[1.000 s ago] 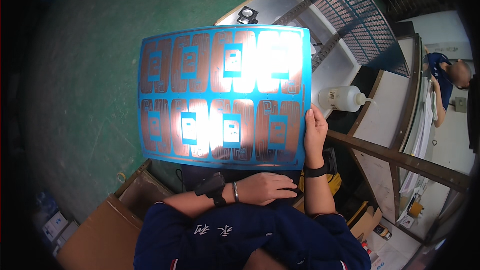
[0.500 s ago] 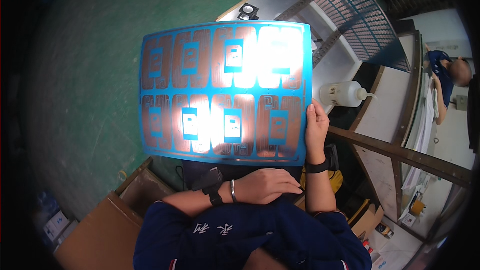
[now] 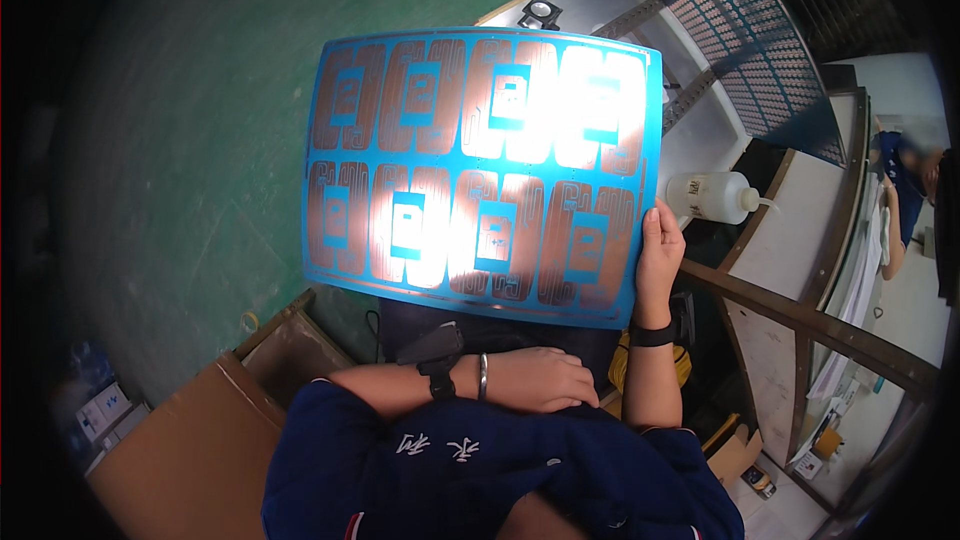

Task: The recorder is inspecting and organizing large printed circuit board sheets on a drying rack at a workstation.

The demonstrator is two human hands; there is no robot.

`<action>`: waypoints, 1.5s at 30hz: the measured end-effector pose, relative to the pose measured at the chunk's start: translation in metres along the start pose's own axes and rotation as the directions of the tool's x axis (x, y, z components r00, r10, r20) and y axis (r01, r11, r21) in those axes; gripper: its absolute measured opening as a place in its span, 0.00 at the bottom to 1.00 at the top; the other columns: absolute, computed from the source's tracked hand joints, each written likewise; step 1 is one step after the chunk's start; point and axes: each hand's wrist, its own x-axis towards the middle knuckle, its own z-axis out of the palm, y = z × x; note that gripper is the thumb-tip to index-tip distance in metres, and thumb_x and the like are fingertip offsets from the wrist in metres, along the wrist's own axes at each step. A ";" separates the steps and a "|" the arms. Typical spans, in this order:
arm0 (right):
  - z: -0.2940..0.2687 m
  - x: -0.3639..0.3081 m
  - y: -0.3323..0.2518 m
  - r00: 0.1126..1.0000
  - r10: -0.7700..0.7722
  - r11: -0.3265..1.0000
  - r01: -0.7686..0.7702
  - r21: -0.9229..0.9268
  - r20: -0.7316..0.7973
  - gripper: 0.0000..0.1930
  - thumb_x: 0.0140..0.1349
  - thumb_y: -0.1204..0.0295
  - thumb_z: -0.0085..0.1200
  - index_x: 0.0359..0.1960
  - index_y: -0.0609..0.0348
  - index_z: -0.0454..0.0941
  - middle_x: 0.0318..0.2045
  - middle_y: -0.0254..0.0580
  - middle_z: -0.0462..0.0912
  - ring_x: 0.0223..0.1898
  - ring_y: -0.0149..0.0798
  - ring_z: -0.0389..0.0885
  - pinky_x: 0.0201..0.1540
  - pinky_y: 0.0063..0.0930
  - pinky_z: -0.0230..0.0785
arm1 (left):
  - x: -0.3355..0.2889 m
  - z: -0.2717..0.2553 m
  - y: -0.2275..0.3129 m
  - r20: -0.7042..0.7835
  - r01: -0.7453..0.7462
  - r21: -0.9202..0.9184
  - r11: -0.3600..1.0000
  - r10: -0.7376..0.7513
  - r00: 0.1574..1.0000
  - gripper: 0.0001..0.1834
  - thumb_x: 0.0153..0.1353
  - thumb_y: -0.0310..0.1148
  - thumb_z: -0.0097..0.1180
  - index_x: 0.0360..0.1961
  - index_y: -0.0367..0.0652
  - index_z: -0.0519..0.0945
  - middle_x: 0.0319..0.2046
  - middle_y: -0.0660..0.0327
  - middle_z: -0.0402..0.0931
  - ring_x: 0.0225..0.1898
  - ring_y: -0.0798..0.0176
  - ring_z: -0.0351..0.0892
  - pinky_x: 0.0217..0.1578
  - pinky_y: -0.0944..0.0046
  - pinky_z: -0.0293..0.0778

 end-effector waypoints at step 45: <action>0.001 -0.016 -0.002 0.995 -0.101 0.990 0.099 -0.097 -0.023 0.19 0.67 0.66 0.40 0.52 0.69 0.68 0.41 0.40 0.77 0.39 0.28 0.73 0.43 0.19 0.65 | -0.010 0.009 -0.024 -0.328 0.089 0.112 0.990 -0.047 0.944 0.14 0.59 0.32 0.47 0.46 0.42 0.72 0.45 0.56 0.68 0.49 0.54 0.68 0.50 0.59 0.66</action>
